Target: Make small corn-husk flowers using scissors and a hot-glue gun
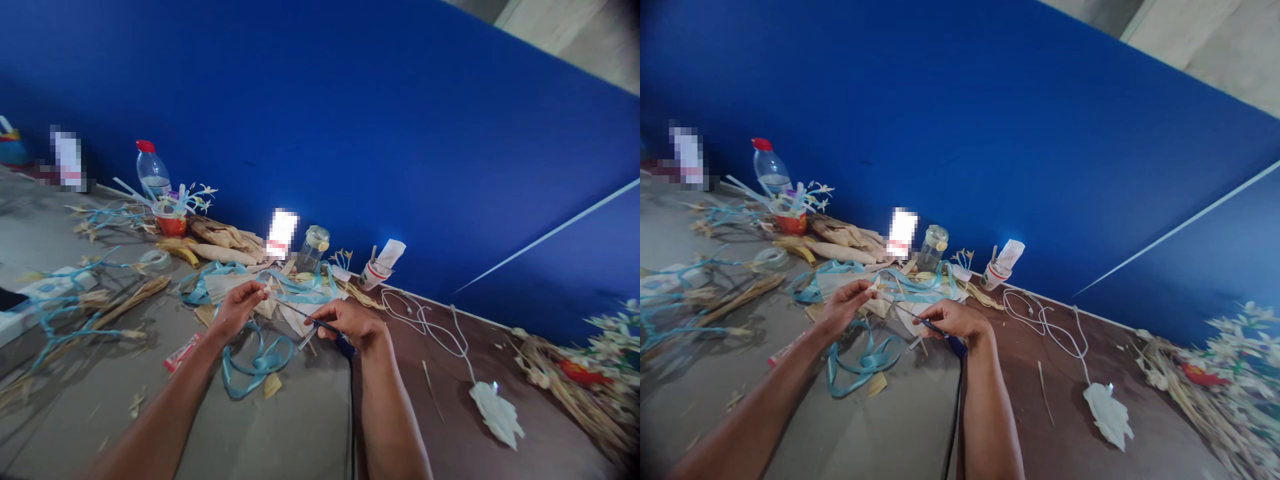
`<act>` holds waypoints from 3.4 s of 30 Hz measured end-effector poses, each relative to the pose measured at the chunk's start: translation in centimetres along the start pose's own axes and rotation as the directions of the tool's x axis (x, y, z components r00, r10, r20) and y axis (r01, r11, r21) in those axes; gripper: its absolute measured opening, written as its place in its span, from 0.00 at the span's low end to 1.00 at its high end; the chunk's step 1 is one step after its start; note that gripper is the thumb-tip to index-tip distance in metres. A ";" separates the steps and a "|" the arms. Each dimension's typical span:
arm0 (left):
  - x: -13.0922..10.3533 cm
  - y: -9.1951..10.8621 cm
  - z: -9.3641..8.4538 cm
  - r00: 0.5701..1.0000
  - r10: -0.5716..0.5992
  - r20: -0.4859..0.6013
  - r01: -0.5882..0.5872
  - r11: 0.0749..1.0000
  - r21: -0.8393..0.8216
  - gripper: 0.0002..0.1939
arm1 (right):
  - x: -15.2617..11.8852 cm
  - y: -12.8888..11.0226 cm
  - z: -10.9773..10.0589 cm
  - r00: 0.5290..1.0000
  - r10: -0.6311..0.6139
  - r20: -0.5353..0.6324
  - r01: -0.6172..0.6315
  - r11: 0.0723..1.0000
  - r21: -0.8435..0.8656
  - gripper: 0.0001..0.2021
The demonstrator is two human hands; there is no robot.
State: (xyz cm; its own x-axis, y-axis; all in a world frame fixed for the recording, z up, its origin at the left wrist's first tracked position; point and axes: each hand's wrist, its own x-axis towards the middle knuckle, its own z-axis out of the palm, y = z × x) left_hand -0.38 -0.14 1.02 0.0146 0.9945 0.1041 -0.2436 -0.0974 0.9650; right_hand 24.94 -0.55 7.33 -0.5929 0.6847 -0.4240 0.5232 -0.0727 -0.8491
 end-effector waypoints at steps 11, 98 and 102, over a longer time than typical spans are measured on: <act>0.1 -0.2 -0.1 0.997 -0.007 0.071 0.005 1.000 0.027 0.16 | 0.3 0.9 -0.3 0.999 -0.033 0.040 0.033 0.999 -0.001 0.23; 0.7 -1.1 0.1 0.969 -0.078 -0.234 -0.004 0.943 -0.334 0.17 | 4.8 -1.7 5.0 0.936 -0.163 -0.310 0.236 0.948 0.214 0.20; 0.8 -1.0 0.1 0.946 -0.097 -0.309 -0.038 0.915 -0.403 0.17 | 4.9 -1.6 5.4 0.927 -0.194 -0.320 0.270 0.940 0.211 0.18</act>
State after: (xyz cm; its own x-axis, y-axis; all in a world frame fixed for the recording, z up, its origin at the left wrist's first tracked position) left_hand -0.03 0.75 0.17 -0.2624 0.9624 -0.0698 -0.6139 -0.1107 0.7816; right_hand 17.90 -0.98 4.95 -0.4553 0.8812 -0.1271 0.2027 -0.0364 -0.9786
